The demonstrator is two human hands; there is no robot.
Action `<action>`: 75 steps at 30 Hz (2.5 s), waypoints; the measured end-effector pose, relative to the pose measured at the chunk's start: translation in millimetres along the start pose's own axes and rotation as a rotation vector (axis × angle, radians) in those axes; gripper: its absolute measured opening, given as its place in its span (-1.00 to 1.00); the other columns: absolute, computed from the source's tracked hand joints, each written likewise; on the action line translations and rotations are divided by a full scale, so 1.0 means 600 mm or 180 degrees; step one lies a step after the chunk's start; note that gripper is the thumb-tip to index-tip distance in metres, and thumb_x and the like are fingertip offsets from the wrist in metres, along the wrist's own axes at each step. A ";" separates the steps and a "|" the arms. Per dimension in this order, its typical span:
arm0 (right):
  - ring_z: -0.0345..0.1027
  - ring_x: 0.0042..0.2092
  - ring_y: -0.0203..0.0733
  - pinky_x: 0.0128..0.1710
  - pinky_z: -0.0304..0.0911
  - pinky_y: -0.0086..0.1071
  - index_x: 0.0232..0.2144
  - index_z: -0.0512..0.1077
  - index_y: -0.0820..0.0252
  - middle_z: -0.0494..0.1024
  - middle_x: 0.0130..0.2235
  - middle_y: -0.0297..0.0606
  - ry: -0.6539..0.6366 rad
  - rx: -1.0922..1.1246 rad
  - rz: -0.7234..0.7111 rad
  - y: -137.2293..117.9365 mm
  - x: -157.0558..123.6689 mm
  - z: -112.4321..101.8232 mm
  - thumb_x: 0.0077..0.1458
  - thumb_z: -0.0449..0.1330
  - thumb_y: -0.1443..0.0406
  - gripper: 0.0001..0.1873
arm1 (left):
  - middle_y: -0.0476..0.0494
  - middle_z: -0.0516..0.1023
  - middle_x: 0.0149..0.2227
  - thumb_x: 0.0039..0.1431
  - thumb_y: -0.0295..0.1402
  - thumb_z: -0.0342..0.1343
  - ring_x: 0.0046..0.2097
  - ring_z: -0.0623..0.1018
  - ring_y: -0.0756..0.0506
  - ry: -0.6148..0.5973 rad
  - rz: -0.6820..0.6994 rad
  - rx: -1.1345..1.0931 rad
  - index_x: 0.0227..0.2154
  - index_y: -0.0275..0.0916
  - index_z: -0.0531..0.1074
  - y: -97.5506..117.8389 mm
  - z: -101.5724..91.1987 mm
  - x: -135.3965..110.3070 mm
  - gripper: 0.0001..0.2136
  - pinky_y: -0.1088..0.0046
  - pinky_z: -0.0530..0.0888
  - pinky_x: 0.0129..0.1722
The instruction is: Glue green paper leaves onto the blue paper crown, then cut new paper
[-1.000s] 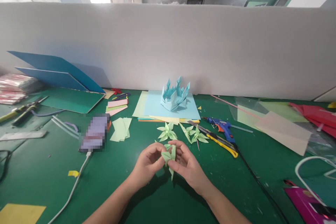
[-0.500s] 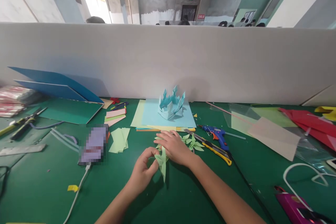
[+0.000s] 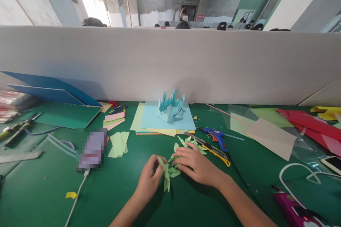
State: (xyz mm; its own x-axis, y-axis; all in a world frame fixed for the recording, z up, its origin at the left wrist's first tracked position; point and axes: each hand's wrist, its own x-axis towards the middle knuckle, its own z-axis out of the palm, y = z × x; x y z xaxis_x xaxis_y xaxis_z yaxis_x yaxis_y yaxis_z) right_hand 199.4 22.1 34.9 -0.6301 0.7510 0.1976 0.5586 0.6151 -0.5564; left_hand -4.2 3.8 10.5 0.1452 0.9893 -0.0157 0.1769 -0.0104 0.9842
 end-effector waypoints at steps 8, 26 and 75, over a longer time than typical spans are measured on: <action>0.39 -0.09 -0.01 -0.07 0.20 -0.08 -0.26 0.50 0.03 0.58 -0.18 -0.21 0.1254 0.0091 0.0861 0.036 -0.009 -0.028 0.17 0.00 0.25 -0.74 | -0.08 0.44 -0.44 0.04 -0.37 0.03 -0.34 0.41 -0.12 -0.0155 0.0288 0.0667 -0.51 -0.19 0.36 -0.004 0.074 -0.009 -0.93 0.35 0.34 -0.29; 0.27 -0.52 -0.25 -0.49 0.14 -0.40 -0.28 0.38 0.18 0.45 -0.60 -0.38 0.1012 0.1035 0.1693 0.093 0.217 -0.032 0.01 0.12 0.29 -0.83 | -0.16 0.54 -0.20 -0.07 -0.26 0.25 -0.12 0.51 -0.11 0.0412 -0.0462 -0.1336 -0.32 -0.21 0.48 0.016 0.030 0.033 -0.77 0.37 0.39 -0.09; 0.26 -0.58 -0.29 -0.61 0.21 -0.41 -0.46 0.35 0.15 0.44 -0.50 -0.32 0.2147 0.2983 0.2498 0.032 -0.065 -0.051 -0.19 0.24 0.07 -0.69 | -0.06 0.61 -0.47 -0.42 -0.22 0.42 -0.38 0.58 -0.06 0.1324 -0.0571 -0.2932 -0.54 -0.32 0.51 -0.003 0.024 0.113 -0.65 0.37 0.54 -0.27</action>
State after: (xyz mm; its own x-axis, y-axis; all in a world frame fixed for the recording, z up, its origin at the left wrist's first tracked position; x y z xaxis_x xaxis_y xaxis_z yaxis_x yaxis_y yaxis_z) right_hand 251.0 12.1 41.0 0.2033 0.9548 -0.2169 -0.0927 -0.2017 -0.9750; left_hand 19.4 68.5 5.1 -0.1897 0.9392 -0.2860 -0.6787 0.0850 0.7294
